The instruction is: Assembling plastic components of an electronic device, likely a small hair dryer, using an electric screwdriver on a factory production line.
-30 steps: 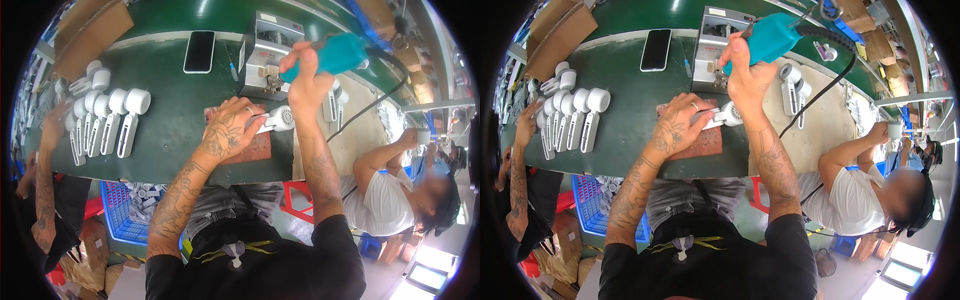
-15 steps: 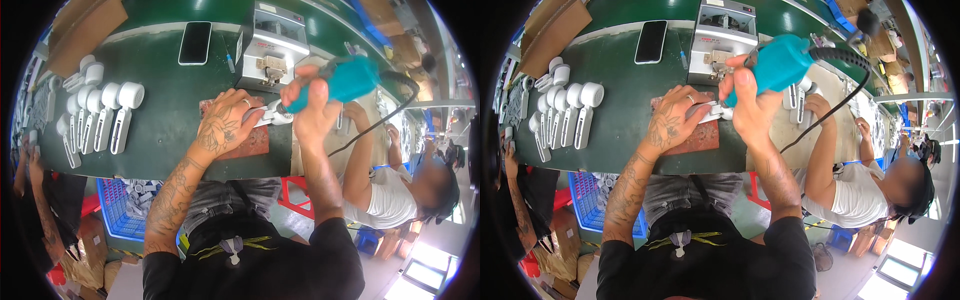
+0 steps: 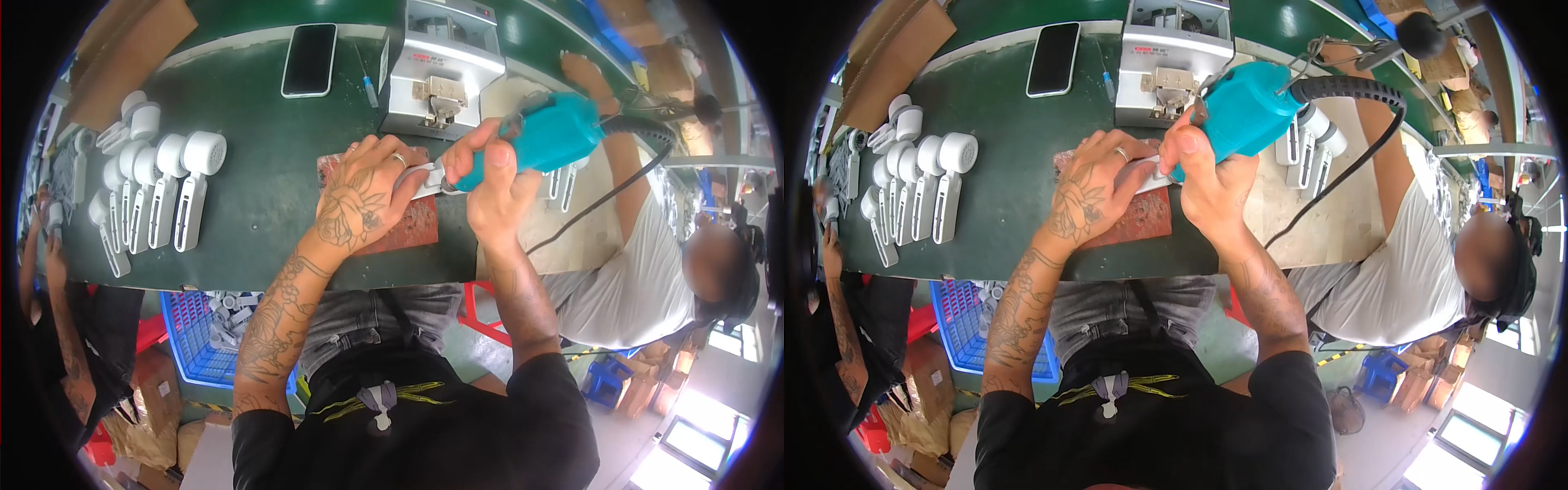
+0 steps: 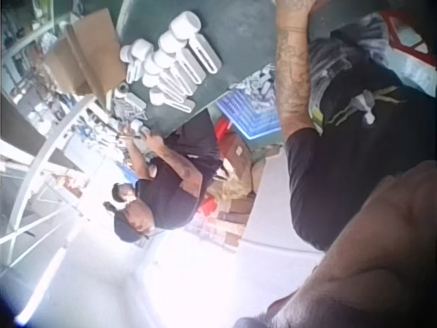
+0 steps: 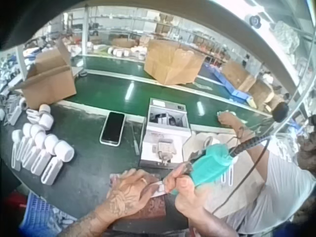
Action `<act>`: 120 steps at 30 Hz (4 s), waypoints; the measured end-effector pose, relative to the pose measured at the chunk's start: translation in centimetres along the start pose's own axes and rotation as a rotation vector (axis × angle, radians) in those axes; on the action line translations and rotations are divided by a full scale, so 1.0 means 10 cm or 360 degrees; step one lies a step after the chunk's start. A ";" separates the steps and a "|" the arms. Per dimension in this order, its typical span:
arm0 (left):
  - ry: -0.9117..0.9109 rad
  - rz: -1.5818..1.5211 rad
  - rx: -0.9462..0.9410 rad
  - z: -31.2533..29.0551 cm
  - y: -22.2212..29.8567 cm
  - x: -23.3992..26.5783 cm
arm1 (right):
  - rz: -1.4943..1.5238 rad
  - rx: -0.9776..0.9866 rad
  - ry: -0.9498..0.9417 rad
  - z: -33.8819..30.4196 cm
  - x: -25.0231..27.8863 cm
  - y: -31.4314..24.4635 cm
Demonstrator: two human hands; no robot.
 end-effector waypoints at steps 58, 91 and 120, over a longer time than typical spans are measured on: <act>0.1454 0.1448 0.1664 -3.11 -2.02 3.18 | 0.0093 0.0049 0.0298 -0.74 0.76 -0.15; -0.0474 0.0015 0.0556 1.64 0.29 -1.96 | -0.0044 -0.0189 0.0530 -1.31 1.32 -0.43; -0.0172 0.0035 -0.0017 -0.04 0.04 0.11 | -0.0052 0.0280 0.0178 0.63 -0.03 -0.21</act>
Point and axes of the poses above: each hand's wrist, its own z-axis towards the middle knuckle, its own x-axis out of the back of the hand, y = z × x, the point moved 8 cm from there along z, towards the middle knuckle, and after that the axes turned 3 degrees about -x, right-handed, at the moved point
